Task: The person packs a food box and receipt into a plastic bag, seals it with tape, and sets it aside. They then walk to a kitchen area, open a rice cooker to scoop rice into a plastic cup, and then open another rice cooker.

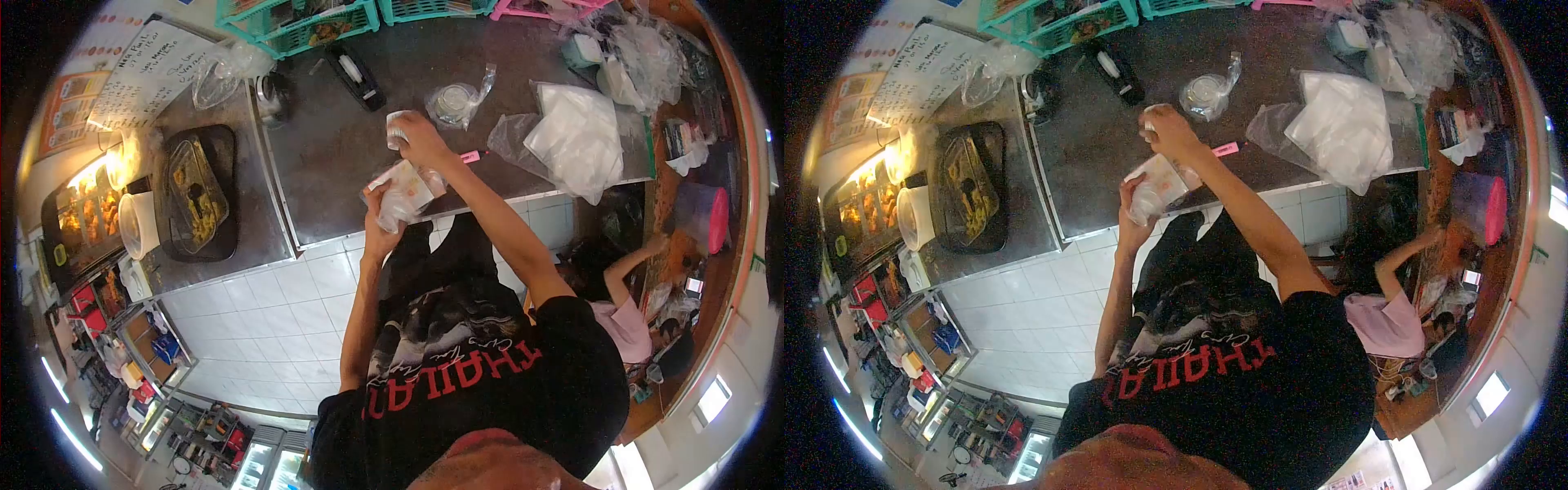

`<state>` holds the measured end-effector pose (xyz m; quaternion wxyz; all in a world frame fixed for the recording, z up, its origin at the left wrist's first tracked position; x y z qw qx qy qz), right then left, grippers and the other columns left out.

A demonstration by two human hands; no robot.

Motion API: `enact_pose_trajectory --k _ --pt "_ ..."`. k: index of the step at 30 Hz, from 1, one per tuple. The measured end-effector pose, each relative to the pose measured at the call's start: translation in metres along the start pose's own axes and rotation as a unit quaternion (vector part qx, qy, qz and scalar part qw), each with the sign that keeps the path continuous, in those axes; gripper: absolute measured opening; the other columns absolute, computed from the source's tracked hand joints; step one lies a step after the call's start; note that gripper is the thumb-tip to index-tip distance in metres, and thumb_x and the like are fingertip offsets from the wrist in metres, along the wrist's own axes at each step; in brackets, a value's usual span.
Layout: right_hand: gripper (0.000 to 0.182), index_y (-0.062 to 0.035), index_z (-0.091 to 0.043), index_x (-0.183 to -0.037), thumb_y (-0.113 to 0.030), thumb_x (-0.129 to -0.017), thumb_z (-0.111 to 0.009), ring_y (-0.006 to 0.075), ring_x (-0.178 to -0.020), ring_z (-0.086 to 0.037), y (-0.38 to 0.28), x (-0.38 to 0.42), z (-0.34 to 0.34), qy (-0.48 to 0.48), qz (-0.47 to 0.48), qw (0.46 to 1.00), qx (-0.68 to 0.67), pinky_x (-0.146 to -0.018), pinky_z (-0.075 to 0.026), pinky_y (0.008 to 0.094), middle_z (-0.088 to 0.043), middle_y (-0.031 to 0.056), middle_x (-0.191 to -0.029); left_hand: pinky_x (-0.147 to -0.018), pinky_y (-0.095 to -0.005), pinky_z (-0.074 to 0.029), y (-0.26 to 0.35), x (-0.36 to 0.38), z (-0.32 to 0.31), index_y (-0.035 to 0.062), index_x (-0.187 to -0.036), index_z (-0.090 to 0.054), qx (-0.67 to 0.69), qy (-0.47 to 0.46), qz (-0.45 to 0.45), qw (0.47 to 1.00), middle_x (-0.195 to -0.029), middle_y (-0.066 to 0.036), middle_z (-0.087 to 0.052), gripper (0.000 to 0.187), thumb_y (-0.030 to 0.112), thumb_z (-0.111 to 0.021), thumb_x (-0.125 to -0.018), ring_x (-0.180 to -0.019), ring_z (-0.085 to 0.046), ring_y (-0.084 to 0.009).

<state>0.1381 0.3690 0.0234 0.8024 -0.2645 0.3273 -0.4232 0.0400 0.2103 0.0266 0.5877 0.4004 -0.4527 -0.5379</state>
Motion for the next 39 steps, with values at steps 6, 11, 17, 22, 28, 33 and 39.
enact_pose_trajectory --k 6,11,17,22,28,33,39 --pt "0.028 -0.0054 -0.067 -0.096 -0.022 -0.075 -0.073 0.0369 -0.088 -0.064 0.077 -0.033 -0.076 -0.210 -0.154 0.953 0.155 -0.082 -0.050 0.0452 -0.067 0.0150 -0.094 -0.113 -0.0387 -0.025 0.009 0.013 0.066 0.0030 -0.141 -0.033 0.255 0.145 0.008 0.956 -0.138 -0.014 -0.044 0.069 0.006 -0.060 -0.078 -0.132 -0.038 -0.0263" --pt "0.025 -0.0031 -0.065 -0.091 -0.021 -0.078 -0.076 0.0155 -0.078 -0.062 -0.049 -0.037 0.013 -0.107 -0.095 0.975 -0.170 -0.069 -0.049 0.0336 -0.066 0.0086 -0.081 -0.103 -0.0348 -0.035 -0.003 0.011 0.100 -0.0018 -0.126 -0.054 0.279 0.193 0.077 0.938 -0.121 -0.011 -0.058 0.040 0.022 -0.053 -0.093 -0.117 -0.051 -0.0199" --pt "0.022 -0.0031 -0.065 -0.094 -0.017 -0.080 -0.076 0.0083 -0.081 -0.058 -0.137 -0.006 0.019 -0.237 -0.109 0.912 -0.318 -0.075 -0.047 0.0274 -0.067 0.0016 -0.088 -0.085 -0.0289 -0.044 0.046 0.002 0.105 -0.0029 -0.110 -0.063 0.305 0.271 0.103 0.907 -0.104 -0.007 -0.066 0.027 0.017 -0.064 -0.092 -0.098 -0.057 -0.0128" --pt "0.039 -0.0046 -0.062 -0.113 -0.025 -0.082 -0.074 0.0137 -0.093 -0.064 -0.011 -0.061 -0.005 -0.061 -0.206 0.958 -0.190 -0.083 -0.050 0.0322 -0.069 0.0069 -0.100 -0.088 -0.0299 -0.047 0.063 0.035 0.152 -0.0032 -0.118 -0.056 0.297 0.356 0.026 0.885 -0.108 -0.010 -0.064 0.030 0.002 -0.064 -0.090 -0.096 -0.059 -0.0147" --pt "0.046 -0.0030 -0.070 -0.099 -0.044 -0.078 -0.074 0.0252 -0.087 -0.066 0.117 -0.109 -0.088 -0.093 -0.385 0.916 -0.063 -0.084 -0.048 0.0369 -0.069 0.0124 -0.097 -0.089 -0.0331 -0.049 0.082 0.094 0.153 -0.0033 -0.120 -0.053 0.276 0.331 0.051 0.901 -0.109 -0.012 -0.063 0.042 -0.005 -0.068 -0.080 -0.099 -0.061 -0.0193" --pt "0.046 -0.0047 -0.074 -0.088 -0.050 -0.081 -0.070 0.0248 -0.084 -0.065 0.127 -0.096 -0.100 0.039 -0.408 0.865 -0.290 -0.081 -0.048 0.0341 -0.070 0.0126 -0.087 -0.086 -0.0313 -0.050 0.046 0.137 0.140 -0.0028 -0.116 -0.055 0.290 0.330 0.149 0.886 -0.106 -0.011 -0.065 0.038 -0.005 -0.068 -0.080 -0.096 -0.062 -0.0181" --pt "0.044 -0.0059 -0.076 -0.083 -0.049 -0.082 -0.068 0.0243 -0.085 -0.066 0.101 -0.016 -0.071 0.095 -0.442 0.857 -0.246 -0.081 -0.048 0.0335 -0.071 0.0146 -0.084 -0.088 -0.0309 -0.050 0.020 0.147 0.130 -0.0019 -0.113 -0.058 0.318 0.330 0.174 0.872 -0.107 -0.010 -0.066 0.034 -0.007 -0.067 -0.081 -0.097 -0.063 -0.0175"
Point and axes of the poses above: each hand's wrist, its own x-axis away from the middle knuckle, its own z-axis out of the back of the hand, y = z × x, the point moved 10 cm from there along -x, towards the middle knuckle
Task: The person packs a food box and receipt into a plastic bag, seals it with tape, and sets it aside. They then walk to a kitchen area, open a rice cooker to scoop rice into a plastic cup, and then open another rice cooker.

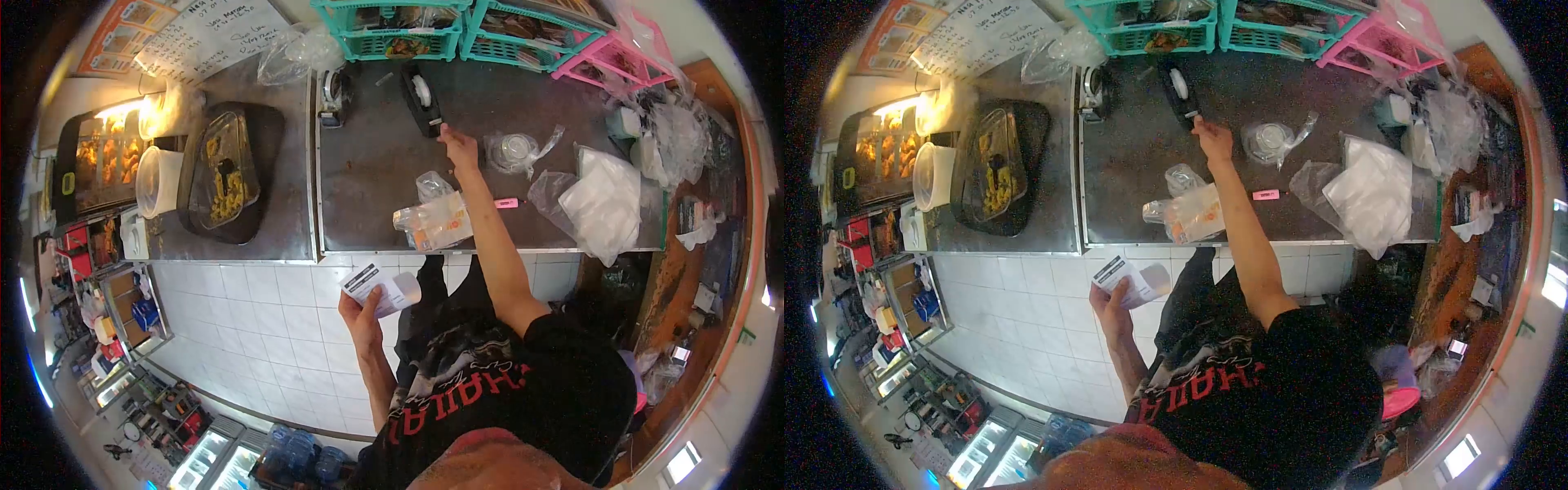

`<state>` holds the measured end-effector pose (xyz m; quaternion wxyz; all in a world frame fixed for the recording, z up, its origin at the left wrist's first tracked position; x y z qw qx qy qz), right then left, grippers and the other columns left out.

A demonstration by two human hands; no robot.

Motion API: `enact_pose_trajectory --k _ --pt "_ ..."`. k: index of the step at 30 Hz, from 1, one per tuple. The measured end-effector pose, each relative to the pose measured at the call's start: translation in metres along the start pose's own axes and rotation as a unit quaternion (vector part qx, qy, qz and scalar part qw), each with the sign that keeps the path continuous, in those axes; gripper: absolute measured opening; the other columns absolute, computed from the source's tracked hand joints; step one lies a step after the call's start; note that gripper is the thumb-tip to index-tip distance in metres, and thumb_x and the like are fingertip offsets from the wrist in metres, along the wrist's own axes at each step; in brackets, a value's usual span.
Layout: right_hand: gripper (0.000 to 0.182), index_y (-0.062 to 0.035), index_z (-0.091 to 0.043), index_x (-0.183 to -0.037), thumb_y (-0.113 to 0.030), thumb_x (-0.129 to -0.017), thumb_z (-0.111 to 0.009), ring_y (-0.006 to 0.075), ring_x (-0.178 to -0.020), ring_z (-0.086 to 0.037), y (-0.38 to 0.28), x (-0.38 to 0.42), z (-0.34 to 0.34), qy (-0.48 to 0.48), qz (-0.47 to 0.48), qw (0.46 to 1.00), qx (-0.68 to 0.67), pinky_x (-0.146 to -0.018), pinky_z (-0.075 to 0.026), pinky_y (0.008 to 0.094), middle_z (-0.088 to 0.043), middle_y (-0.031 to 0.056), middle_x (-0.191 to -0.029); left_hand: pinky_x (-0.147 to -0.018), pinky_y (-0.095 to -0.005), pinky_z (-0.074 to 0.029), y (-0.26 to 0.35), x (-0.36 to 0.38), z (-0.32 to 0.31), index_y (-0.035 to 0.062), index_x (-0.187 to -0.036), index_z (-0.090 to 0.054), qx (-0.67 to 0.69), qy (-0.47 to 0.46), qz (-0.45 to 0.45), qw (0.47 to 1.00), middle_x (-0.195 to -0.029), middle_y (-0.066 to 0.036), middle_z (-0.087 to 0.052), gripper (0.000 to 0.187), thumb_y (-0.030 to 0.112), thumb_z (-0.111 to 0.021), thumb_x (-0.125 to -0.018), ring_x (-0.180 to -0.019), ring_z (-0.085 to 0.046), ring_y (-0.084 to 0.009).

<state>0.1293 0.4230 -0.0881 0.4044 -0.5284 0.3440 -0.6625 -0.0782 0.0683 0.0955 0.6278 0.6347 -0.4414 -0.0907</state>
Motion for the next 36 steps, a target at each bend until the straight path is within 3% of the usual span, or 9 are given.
enact_pose_trajectory --k 2,6,9,12,13,15,20,26,36 --pt "0.049 -0.0065 -0.076 -0.080 -0.054 -0.082 -0.064 0.0262 -0.089 -0.066 0.017 -0.011 -0.005 -0.010 -0.033 0.993 0.112 -0.083 -0.048 0.0344 -0.071 0.0147 -0.085 -0.088 -0.0316 -0.051 -0.001 -0.006 -0.007 -0.0019 -0.113 -0.058 -0.002 -0.015 -0.003 1.000 -0.108 -0.011 -0.066 0.034 -0.008 -0.066 -0.081 -0.097 -0.063 -0.0178" --pt "0.057 -0.0090 -0.076 -0.081 -0.063 -0.081 -0.057 0.0302 -0.087 -0.068 0.062 -0.076 -0.032 -0.010 0.102 0.914 0.393 -0.080 -0.050 0.0394 -0.072 0.0129 -0.081 -0.085 -0.0316 -0.052 -0.001 -0.021 -0.033 -0.0017 -0.112 -0.058 -0.001 -0.012 0.027 1.000 -0.105 -0.010 -0.066 0.033 -0.008 -0.065 -0.080 -0.096 -0.064 -0.0165" --pt "0.044 -0.0024 -0.070 -0.079 -0.046 -0.084 -0.069 0.0172 -0.059 -0.063 0.036 -0.040 -0.027 -0.050 0.122 0.940 0.314 -0.053 -0.049 0.0329 -0.065 0.0070 -0.066 -0.082 -0.0304 -0.052 -0.005 -0.036 -0.049 -0.0016 -0.110 -0.059 -0.014 -0.047 -0.002 0.999 -0.103 -0.009 -0.067 0.028 -0.004 -0.066 -0.083 -0.092 -0.064 -0.0155" --pt "0.043 -0.0075 -0.072 -0.084 -0.050 -0.084 -0.064 0.0233 -0.060 -0.065 0.004 -0.003 -0.014 -0.123 0.042 0.969 0.211 -0.060 -0.050 0.0388 -0.065 0.0124 -0.065 -0.081 -0.0298 -0.053 0.006 -0.038 -0.064 -0.0009 -0.109 -0.060 -0.020 -0.070 -0.012 0.997 -0.102 -0.010 -0.068 0.026 -0.002 -0.066 -0.084 -0.090 -0.065 -0.0156" --pt "0.042 -0.0064 -0.071 -0.081 -0.048 -0.084 -0.065 0.0211 -0.059 -0.064 -0.034 0.021 -0.009 -0.160 0.109 0.956 0.222 -0.058 -0.049 0.0377 -0.064 0.0123 -0.064 -0.081 -0.0297 -0.053 0.004 -0.038 -0.069 -0.0010 -0.109 -0.060 -0.018 -0.085 -0.004 0.996 -0.102 -0.010 -0.068 0.025 -0.002 -0.066 -0.085 -0.090 -0.065 -0.0156" --pt "0.040 -0.0043 -0.068 -0.075 -0.043 -0.085 -0.066 0.0169 -0.056 -0.061 -0.124 0.082 0.004 -0.229 0.236 0.912 0.245 -0.054 -0.046 0.0354 -0.061 0.0122 -0.062 -0.080 -0.0298 -0.054 0.006 -0.039 -0.081 -0.0013 -0.110 -0.059 -0.047 -0.120 -0.003 0.992 -0.102 -0.010 -0.068 0.026 -0.001 -0.066 -0.085 -0.090 -0.065 -0.0157" --pt "0.030 -0.0038 -0.067 -0.073 -0.033 -0.077 -0.072 0.0310 -0.057 -0.060 -0.218 0.224 0.004 -0.484 0.386 0.728 0.293 -0.055 -0.045 0.0390 -0.062 0.0149 -0.065 -0.079 -0.0295 -0.053 0.011 -0.031 -0.122 -0.0008 -0.114 -0.057 -0.104 -0.208 -0.004 0.973 -0.101 -0.009 -0.068 0.031 0.000 -0.066 -0.085 -0.090 -0.064 -0.0148" --pt "0.027 -0.0058 -0.067 -0.071 -0.032 -0.077 -0.069 0.0348 -0.079 -0.063 -0.169 0.235 0.026 -0.376 0.398 0.663 0.510 -0.069 -0.046 0.0471 -0.064 0.0136 -0.074 -0.074 -0.0325 -0.051 -0.013 -0.007 -0.170 -0.0019 -0.116 -0.053 -0.303 -0.296 -0.084 0.902 -0.090 -0.016 -0.067 0.036 0.007 -0.067 -0.084 -0.082 -0.065 -0.0187" --pt "0.013 -0.0034 -0.070 -0.079 -0.006 -0.068 -0.065 0.0377 -0.078 -0.067 -0.119 0.160 0.061 -0.346 0.373 0.615 0.602 -0.070 -0.053 0.0472 -0.067 0.0208 -0.079 -0.072 -0.0280 -0.050 -0.138 0.033 -0.189 -0.0031 -0.111 -0.063 -0.160 -0.338 0.092 0.923 -0.090 -0.011 -0.070 0.028 0.011 -0.066 -0.087 -0.079 -0.062 -0.0112"
Point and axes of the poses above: each hand's wrist, its own x-axis away from the middle knuckle, its own z-axis out of the back of the hand, y = z × x, the point moved 10 cm from there along -x, towards the middle knuckle
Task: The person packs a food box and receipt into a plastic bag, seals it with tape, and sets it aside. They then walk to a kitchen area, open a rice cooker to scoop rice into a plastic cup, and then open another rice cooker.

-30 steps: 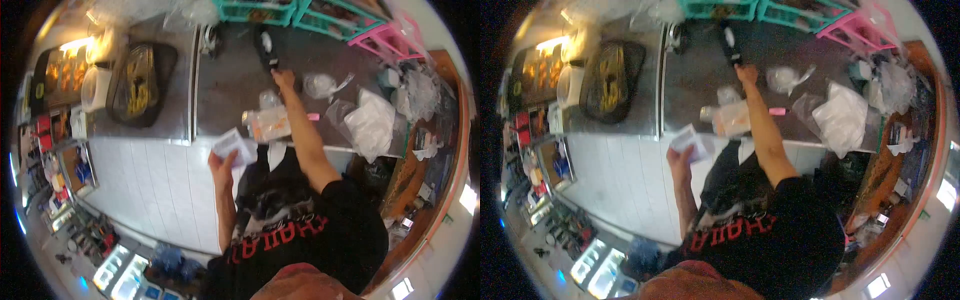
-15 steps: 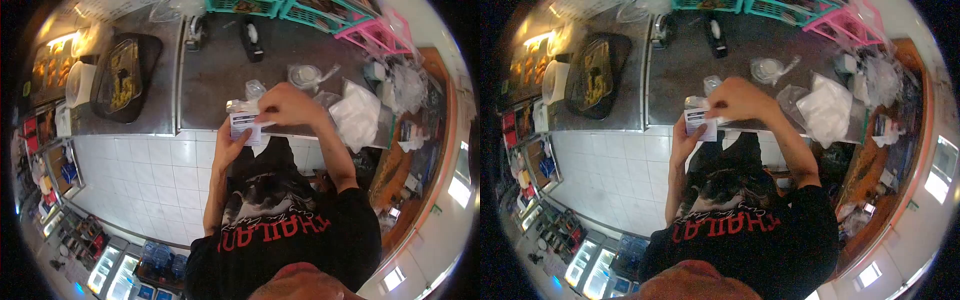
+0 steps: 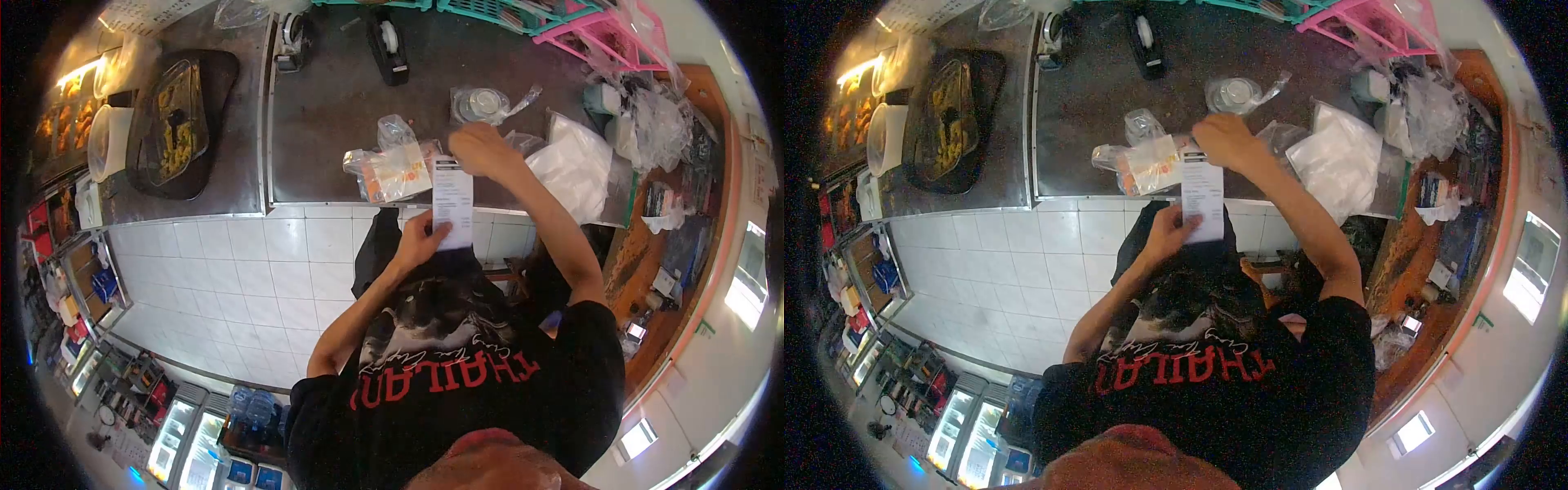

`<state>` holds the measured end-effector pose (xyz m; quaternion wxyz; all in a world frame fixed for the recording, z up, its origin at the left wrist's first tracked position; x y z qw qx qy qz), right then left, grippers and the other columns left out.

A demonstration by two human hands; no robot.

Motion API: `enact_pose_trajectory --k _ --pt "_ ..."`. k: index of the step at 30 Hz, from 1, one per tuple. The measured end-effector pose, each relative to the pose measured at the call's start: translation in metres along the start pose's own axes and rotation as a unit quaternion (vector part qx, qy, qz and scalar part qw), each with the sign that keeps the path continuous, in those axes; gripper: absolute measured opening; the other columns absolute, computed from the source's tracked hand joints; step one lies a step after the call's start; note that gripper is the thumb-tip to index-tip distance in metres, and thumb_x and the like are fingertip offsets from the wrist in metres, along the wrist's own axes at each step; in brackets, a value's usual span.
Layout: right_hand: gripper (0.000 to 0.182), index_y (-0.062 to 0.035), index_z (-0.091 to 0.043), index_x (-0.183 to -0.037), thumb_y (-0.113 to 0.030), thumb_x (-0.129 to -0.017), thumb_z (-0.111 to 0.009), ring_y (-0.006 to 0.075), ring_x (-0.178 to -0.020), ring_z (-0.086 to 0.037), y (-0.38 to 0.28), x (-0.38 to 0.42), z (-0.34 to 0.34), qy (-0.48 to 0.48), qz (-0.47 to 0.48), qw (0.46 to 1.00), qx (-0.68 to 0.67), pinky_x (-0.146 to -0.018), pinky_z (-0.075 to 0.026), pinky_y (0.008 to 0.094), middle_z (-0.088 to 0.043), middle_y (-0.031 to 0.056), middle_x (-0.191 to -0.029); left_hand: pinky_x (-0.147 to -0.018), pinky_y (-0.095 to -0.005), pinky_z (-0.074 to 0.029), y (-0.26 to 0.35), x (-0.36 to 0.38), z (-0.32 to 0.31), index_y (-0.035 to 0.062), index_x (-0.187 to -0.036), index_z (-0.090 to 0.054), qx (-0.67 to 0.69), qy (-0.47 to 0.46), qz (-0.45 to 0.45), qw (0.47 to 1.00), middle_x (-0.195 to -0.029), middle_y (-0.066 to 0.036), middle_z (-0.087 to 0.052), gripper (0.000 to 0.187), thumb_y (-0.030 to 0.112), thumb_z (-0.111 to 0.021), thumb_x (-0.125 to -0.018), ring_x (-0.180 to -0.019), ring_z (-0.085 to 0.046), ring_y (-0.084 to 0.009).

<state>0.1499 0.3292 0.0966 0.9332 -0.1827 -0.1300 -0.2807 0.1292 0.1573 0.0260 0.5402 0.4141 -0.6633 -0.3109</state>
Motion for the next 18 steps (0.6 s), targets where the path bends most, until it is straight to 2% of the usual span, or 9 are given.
enact_pose_trajectory --k 2,4,6,7,8,11,14,17,18 --pt "0.012 -0.0034 -0.070 -0.077 -0.007 -0.066 -0.067 0.0374 -0.078 -0.067 -0.015 -0.013 0.000 0.035 0.037 0.999 -0.012 -0.070 -0.053 0.0472 -0.068 0.0204 -0.080 -0.073 -0.0279 -0.050 -0.007 0.006 0.014 -0.0042 -0.112 -0.062 -0.027 0.016 0.019 0.999 -0.091 -0.009 -0.069 0.028 0.011 -0.065 -0.089 -0.080 -0.061 -0.0122" --pt "0.014 -0.0013 -0.068 -0.080 -0.003 -0.066 -0.066 0.0371 -0.083 -0.065 -0.047 -0.014 -0.005 -0.065 0.048 0.996 -0.039 -0.075 -0.052 0.0449 -0.067 0.0214 -0.084 -0.074 -0.0276 -0.050 -0.029 0.037 0.034 -0.0045 -0.112 -0.063 -0.040 0.010 0.075 0.996 -0.093 -0.008 -0.069 0.028 0.012 -0.065 -0.089 -0.082 -0.061 -0.0125" --pt "0.017 0.0002 -0.067 -0.078 -0.002 -0.062 -0.067 0.0356 -0.086 -0.065 -0.092 -0.013 -0.016 -0.156 0.072 0.982 -0.079 -0.075 -0.052 0.0438 -0.066 0.0224 -0.082 -0.075 -0.0267 -0.049 -0.038 0.078 0.060 -0.0044 -0.111 -0.063 -0.014 0.066 0.117 0.991 -0.093 -0.007 -0.069 0.028 0.012 -0.065 -0.089 -0.082 -0.061 -0.0116" --pt "0.016 0.0016 -0.067 -0.073 -0.004 -0.058 -0.067 0.0364 -0.081 -0.067 -0.122 -0.018 -0.026 -0.126 0.159 0.974 -0.101 -0.072 -0.053 0.0450 -0.066 0.0227 -0.077 -0.075 -0.0262 -0.049 -0.047 0.100 0.078 -0.0044 -0.111 -0.063 -0.003 0.099 0.131 0.986 -0.093 -0.007 -0.069 0.027 0.011 -0.065 -0.089 -0.082 -0.060 -0.0112" --pt "0.014 0.0019 -0.068 -0.069 -0.005 -0.057 -0.067 0.0375 -0.075 -0.067 -0.147 -0.024 -0.035 -0.166 0.196 0.959 -0.124 -0.068 -0.053 0.0457 -0.065 0.0227 -0.071 -0.075 -0.0258 -0.049 -0.061 0.120 0.094 -0.0044 -0.110 -0.063 0.008 0.133 0.145 0.980 -0.094 -0.006 -0.069 0.026 0.010 -0.065 -0.088 -0.081 -0.060 -0.0107" --pt "0.023 0.0018 -0.070 -0.076 -0.009 -0.056 -0.067 0.0330 -0.070 -0.067 -0.190 -0.081 -0.084 -0.149 0.218 0.954 -0.144 -0.062 -0.052 0.0428 -0.067 0.0198 -0.072 -0.072 -0.0256 -0.048 -0.074 0.158 0.126 -0.0038 -0.107 -0.063 0.096 0.259 0.124 0.953 -0.090 -0.004 -0.067 0.023 0.010 -0.063 -0.089 -0.078 -0.058 -0.0100" --pt "0.027 -0.0025 -0.072 -0.082 -0.014 -0.058 -0.068 0.0306 -0.070 -0.067 -0.191 -0.140 -0.133 -0.254 0.226 0.923 -0.180 -0.061 -0.052 0.0403 -0.068 0.0160 -0.073 -0.073 -0.0275 -0.047 -0.086 0.144 0.145 -0.0022 -0.107 -0.063 0.098 0.314 0.101 0.939 -0.091 -0.003 -0.064 0.023 0.013 -0.060 -0.090 -0.080 -0.057 -0.0108" --pt "0.027 -0.0064 -0.073 -0.086 -0.019 -0.062 -0.072 0.0223 -0.068 -0.066 -0.137 -0.181 -0.153 -0.261 0.219 0.916 -0.212 -0.059 -0.051 0.0368 -0.070 0.0113 -0.074 -0.066 -0.0262 -0.047 -0.089 0.087 0.144 -0.0035 -0.110 -0.060 0.119 0.316 0.030 0.941 -0.091 -0.004 -0.064 0.028 0.017 -0.059 -0.092 -0.077 -0.057 -0.0108" --pt "0.026 -0.0065 -0.073 -0.086 -0.020 -0.064 -0.072 0.0191 -0.068 -0.065 -0.118 -0.181 -0.144 -0.270 0.223 0.906 -0.239 -0.059 -0.050 0.0358 -0.070 0.0100 -0.075 -0.070 -0.0275 -0.047 -0.069 0.071 0.129 -0.0042 -0.108 -0.061 0.159 0.294 0.053 0.941 -0.092 -0.005 -0.065 0.026 0.016 -0.059 -0.091 -0.081 -0.056 -0.0103"
Point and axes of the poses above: each hand's wrist, its own x-axis away from the middle knuckle, its own z-axis out of the back of the hand, y = z × x, the point moved 10 cm from there along -x, towards the middle knuckle
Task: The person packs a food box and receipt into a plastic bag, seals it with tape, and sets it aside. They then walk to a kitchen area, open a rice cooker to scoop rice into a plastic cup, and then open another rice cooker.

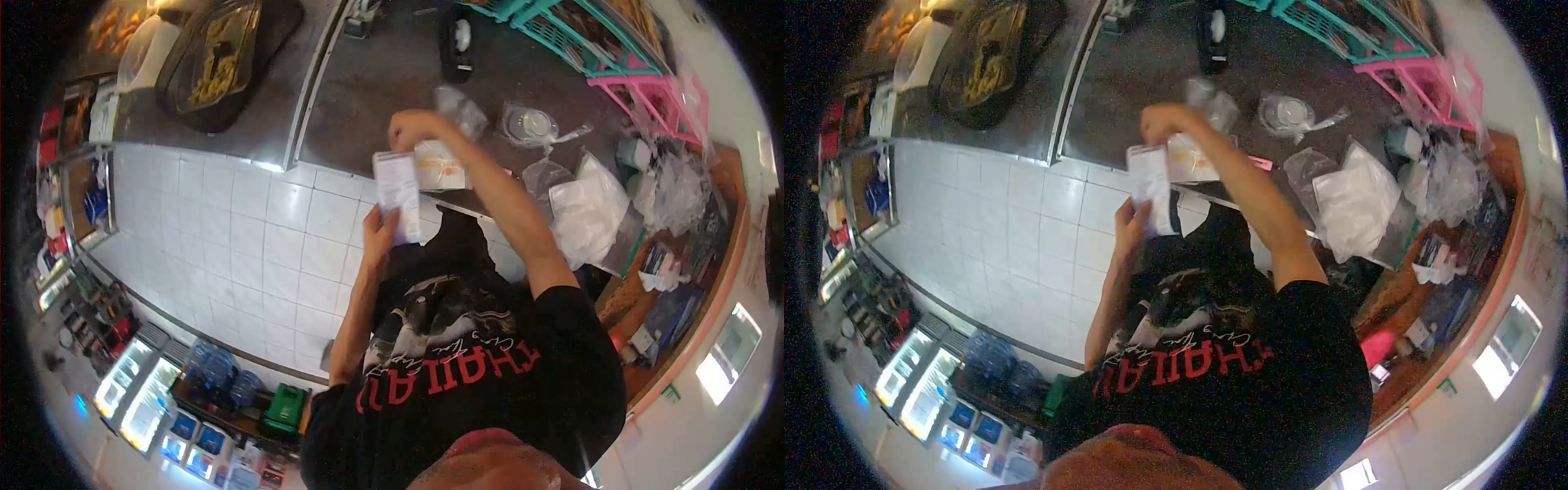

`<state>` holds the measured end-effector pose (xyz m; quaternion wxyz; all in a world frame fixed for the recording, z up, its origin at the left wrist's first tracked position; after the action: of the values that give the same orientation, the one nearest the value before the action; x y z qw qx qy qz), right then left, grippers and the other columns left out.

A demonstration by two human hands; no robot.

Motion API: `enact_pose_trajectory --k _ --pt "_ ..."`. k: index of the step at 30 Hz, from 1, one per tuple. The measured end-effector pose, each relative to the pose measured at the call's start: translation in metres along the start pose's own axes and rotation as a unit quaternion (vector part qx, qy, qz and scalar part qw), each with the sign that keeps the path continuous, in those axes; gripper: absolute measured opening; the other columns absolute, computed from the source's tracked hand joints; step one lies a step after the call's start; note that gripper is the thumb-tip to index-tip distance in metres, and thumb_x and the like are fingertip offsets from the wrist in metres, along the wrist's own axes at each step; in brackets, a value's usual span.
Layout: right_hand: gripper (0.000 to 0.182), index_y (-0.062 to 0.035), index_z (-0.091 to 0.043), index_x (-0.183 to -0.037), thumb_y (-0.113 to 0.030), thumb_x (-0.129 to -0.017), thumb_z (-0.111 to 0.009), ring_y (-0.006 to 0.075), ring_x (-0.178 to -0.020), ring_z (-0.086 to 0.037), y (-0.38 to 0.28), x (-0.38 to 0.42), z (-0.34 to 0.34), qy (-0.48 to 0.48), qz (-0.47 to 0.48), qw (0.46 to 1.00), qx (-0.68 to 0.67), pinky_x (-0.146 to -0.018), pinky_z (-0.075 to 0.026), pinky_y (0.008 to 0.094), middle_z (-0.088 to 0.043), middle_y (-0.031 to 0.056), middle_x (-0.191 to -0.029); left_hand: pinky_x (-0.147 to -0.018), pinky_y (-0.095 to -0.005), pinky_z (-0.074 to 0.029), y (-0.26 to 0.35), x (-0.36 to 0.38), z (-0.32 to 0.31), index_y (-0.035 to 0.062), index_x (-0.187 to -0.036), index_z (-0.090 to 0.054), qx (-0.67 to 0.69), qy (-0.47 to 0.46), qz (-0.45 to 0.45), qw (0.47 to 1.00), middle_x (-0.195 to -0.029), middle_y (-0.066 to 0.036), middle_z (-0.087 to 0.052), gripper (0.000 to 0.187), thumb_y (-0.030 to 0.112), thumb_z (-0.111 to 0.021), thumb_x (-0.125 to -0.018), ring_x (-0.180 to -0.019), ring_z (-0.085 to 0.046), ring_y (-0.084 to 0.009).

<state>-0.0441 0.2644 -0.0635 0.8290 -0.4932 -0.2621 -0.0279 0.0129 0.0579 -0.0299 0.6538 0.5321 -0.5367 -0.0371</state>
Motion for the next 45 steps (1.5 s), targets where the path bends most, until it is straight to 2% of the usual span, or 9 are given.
enact_pose_trajectory --k 5,14,23,28,30,32,34,38,45 --pt "0.015 -0.0053 -0.071 -0.084 -0.013 -0.071 -0.073 0.0136 -0.070 -0.060 0.046 0.046 0.032 -0.092 -0.182 0.979 -0.001 -0.060 -0.048 0.0321 -0.067 0.0024 -0.073 -0.078 -0.0296 -0.048 0.003 -0.019 -0.052 -0.0047 -0.112 -0.059 0.033 -0.045 -0.039 0.998 -0.099 -0.009 -0.067 0.029 0.018 -0.059 -0.094 -0.086 -0.060 -0.0133" --pt "0.020 -0.0044 -0.066 -0.091 -0.014 -0.077 -0.076 0.0094 -0.068 -0.059 0.090 0.037 -0.009 -0.104 -0.154 0.943 -0.276 -0.055 -0.047 0.0279 -0.067 0.0010 -0.083 -0.070 -0.0329 -0.049 -0.081 -0.068 -0.040 -0.0035 -0.104 -0.064 -0.090 -0.011 -0.110 0.990 -0.089 -0.014 -0.069 0.024 0.015 -0.063 -0.088 -0.077 -0.063 -0.0182" --pt "0.034 -0.0036 -0.067 -0.082 -0.029 -0.068 -0.085 0.0134 -0.062 -0.063 0.111 0.073 0.030 0.193 -0.244 0.949 -0.051 -0.054 -0.050 0.0286 -0.067 0.0053 -0.071 -0.070 -0.0363 -0.051 -0.100 -0.077 -0.019 -0.0034 -0.101 -0.063 -0.256 -0.029 -0.027 0.966 -0.087 -0.015 -0.069 0.029 0.015 -0.070 -0.081 -0.076 -0.066 -0.0255" --pt "0.039 -0.0037 -0.068 -0.092 -0.036 -0.073 -0.080 0.0229 -0.087 -0.067 0.100 0.193 0.102 0.616 -0.289 0.722 -0.129 -0.076 -0.052 0.0349 -0.070 0.0125 -0.091 -0.089 -0.0351 -0.044 -0.014 -0.044 0.059 -0.0002 -0.111 -0.057 -0.251 0.167 -0.167 0.939 -0.106 -0.014 -0.061 0.035 0.006 -0.065 -0.077 -0.101 -0.056 -0.0243" --pt "0.041 -0.0016 -0.067 -0.088 -0.040 -0.076 -0.078 0.0215 -0.088 -0.066 0.115 0.214 0.120 0.726 -0.264 0.628 -0.098 -0.077 -0.051 0.0342 -0.069 0.0143 -0.093 -0.088 -0.0344 -0.045 0.076 -0.043 0.032 -0.0010 -0.106 -0.059 -0.200 0.183 -0.275 0.922 -0.102 -0.012 -0.062 0.026 0.004 -0.063 -0.080 -0.097 -0.058 -0.0223" --pt "0.048 -0.0023 -0.068 -0.096 -0.046 -0.077 -0.075 0.0213 -0.090 -0.063 0.153 0.186 0.132 0.687 -0.257 0.649 -0.203 -0.080 -0.048 0.0318 -0.067 0.0134 -0.099 -0.088 -0.0332 -0.045 0.117 -0.083 -0.016 -0.0013 -0.104 -0.061 -0.116 0.051 -0.275 0.953 -0.103 -0.011 -0.063 0.018 0.005 -0.060 -0.087 -0.094 -0.060 -0.0206" --pt "0.052 -0.0025 -0.069 -0.102 -0.048 -0.078 -0.075 0.0211 -0.088 -0.062 0.180 0.152 0.130 0.582 -0.265 0.665 -0.385 -0.079 -0.047 0.0313 -0.066 0.0116 -0.097 -0.090 -0.0317 -0.044 0.135 -0.137 -0.077 -0.0028 -0.103 -0.063 -0.006 -0.062 -0.234 0.970 -0.107 -0.011 -0.065 0.025 0.019 -0.055 -0.095 -0.093 -0.062 -0.0199" --pt "0.057 0.0009 -0.069 -0.105 -0.049 -0.078 -0.074 0.0186 -0.084 -0.060 0.202 0.131 0.138 0.550 -0.295 0.695 -0.358 -0.074 -0.045 0.0311 -0.067 0.0090 -0.086 -0.100 -0.0404 -0.037 0.072 -0.247 -0.175 -0.0036 -0.123 -0.055 0.135 -0.183 0.144 0.963 -0.121 -0.015 -0.059 0.066 0.054 -0.034 -0.098 -0.113 -0.055 -0.0270" --pt "0.032 0.0004 -0.069 -0.094 -0.031 -0.088 -0.067 0.0124 -0.076 -0.059 0.133 0.174 0.054 0.656 -0.110 0.600 -0.445 -0.067 -0.044 0.0263 -0.069 0.0055 -0.085 -0.100 -0.0428 -0.033 0.065 -0.291 -0.201 -0.0025 -0.125 -0.054 0.106 -0.225 0.153 0.956 -0.122 -0.016 -0.057 0.076 0.064 -0.043 -0.090 -0.118 -0.047 -0.0261"
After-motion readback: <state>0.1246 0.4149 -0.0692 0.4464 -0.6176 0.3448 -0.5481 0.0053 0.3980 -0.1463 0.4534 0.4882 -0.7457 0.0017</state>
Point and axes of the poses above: each hand's wrist, its own x-axis away from the middle knuckle, its own z-axis out of the back of the hand, y = z × x, the point moved 10 cm from there along -x, towards the middle knuckle
